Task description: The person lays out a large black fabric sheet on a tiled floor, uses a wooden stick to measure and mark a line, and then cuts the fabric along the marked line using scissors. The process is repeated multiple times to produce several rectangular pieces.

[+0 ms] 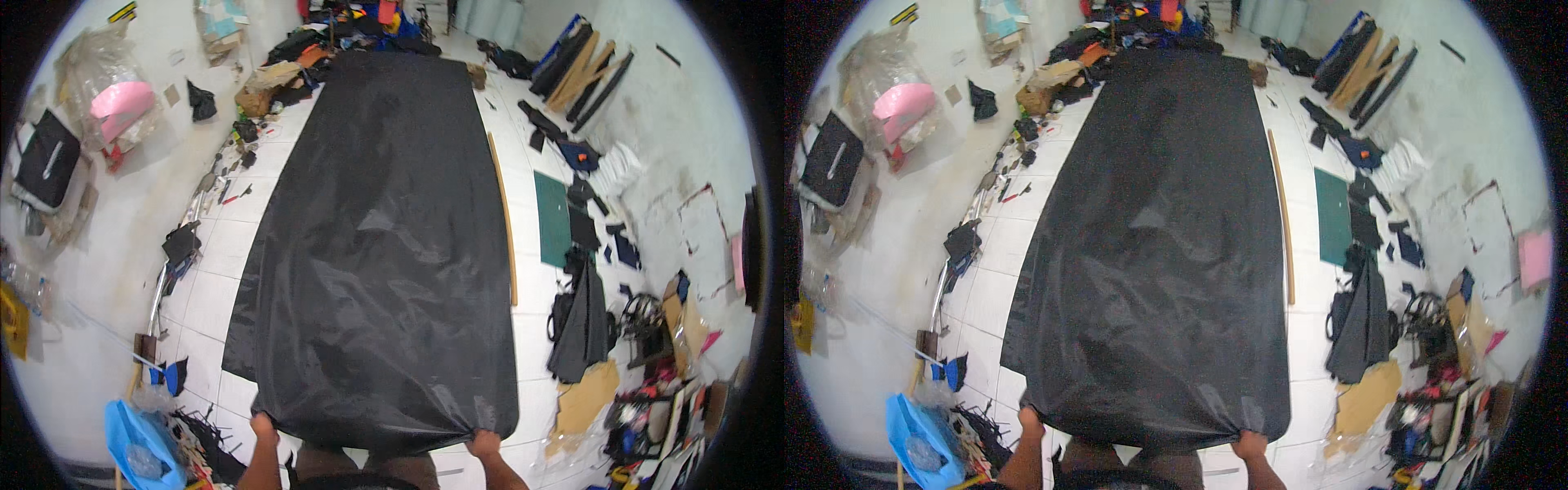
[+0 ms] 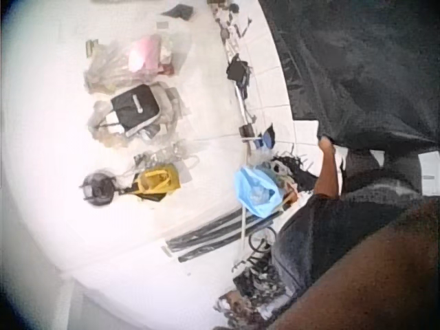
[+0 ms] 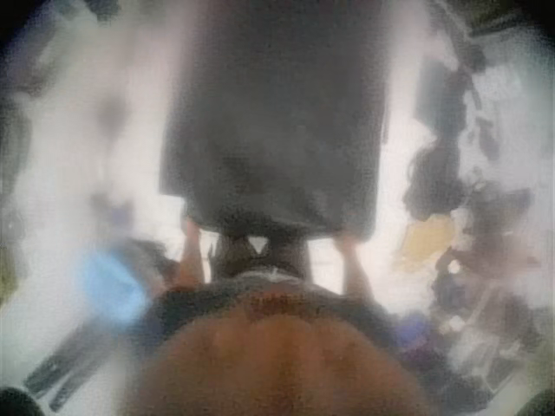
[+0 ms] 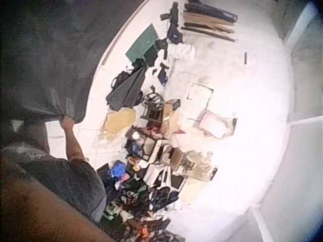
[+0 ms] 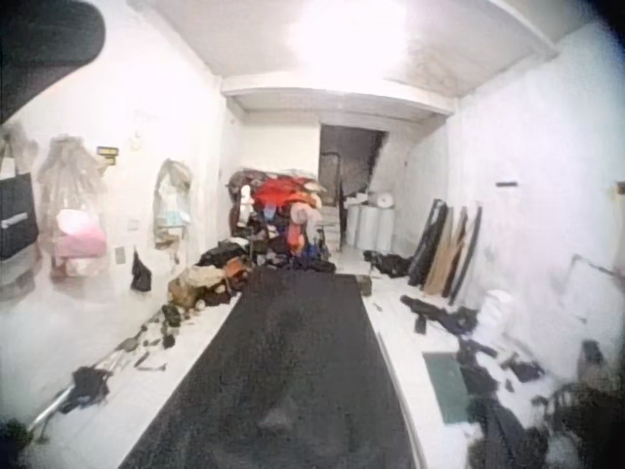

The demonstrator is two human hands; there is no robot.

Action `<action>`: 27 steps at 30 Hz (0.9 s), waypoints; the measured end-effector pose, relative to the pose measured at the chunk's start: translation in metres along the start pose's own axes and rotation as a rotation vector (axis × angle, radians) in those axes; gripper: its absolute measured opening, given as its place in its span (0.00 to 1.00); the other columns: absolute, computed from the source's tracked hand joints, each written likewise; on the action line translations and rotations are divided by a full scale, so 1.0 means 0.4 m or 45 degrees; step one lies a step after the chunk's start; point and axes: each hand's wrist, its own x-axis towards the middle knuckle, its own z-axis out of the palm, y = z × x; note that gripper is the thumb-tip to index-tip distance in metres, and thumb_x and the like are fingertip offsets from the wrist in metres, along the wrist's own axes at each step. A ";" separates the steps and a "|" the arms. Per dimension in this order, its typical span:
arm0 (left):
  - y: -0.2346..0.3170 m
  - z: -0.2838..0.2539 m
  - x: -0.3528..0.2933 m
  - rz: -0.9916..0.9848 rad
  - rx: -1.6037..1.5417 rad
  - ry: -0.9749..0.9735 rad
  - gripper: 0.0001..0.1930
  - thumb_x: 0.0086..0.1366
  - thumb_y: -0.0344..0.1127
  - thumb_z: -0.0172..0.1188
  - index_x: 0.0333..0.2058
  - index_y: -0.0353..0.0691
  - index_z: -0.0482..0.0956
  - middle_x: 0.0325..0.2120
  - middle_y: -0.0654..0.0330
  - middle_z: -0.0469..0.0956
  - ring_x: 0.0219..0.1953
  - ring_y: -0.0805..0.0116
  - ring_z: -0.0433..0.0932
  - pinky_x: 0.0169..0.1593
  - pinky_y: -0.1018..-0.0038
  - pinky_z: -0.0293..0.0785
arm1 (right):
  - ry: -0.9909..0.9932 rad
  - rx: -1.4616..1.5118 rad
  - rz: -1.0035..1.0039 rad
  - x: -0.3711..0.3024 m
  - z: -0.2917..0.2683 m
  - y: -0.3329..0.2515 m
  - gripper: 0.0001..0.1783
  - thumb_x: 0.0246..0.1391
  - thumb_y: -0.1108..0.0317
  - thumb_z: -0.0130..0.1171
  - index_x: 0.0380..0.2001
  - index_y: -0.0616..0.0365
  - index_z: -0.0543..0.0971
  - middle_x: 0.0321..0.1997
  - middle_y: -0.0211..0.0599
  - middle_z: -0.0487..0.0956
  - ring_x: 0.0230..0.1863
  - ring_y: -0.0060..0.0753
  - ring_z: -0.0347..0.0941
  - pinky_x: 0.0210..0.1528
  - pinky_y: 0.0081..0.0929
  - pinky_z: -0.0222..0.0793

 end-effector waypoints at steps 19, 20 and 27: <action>-0.866 0.525 0.574 -0.332 -0.241 -0.833 0.21 0.65 0.39 0.58 0.50 0.31 0.68 0.49 0.51 0.71 0.50 0.56 0.73 0.50 0.58 0.73 | 1.387 0.041 0.133 0.982 0.714 0.109 0.17 0.30 0.76 0.60 0.29 0.61 0.70 0.32 0.46 0.71 0.39 0.56 0.67 0.40 0.48 0.61; -0.886 0.538 0.601 -0.302 -0.258 -0.881 0.21 0.65 0.40 0.57 0.50 0.30 0.68 0.49 0.51 0.71 0.49 0.55 0.73 0.50 0.58 0.73 | 1.524 -0.005 0.061 1.012 0.728 0.105 0.16 0.31 0.76 0.60 0.29 0.61 0.70 0.31 0.46 0.71 0.39 0.56 0.67 0.40 0.48 0.61; -0.954 0.561 0.800 -0.135 -0.346 -0.718 0.22 0.65 0.42 0.55 0.50 0.33 0.63 0.45 0.47 0.70 0.36 0.54 0.77 0.38 0.61 0.79 | 1.217 -0.103 0.187 1.049 0.794 0.172 0.19 0.34 0.77 0.61 0.35 0.58 0.73 0.39 0.45 0.73 0.43 0.52 0.69 0.45 0.45 0.64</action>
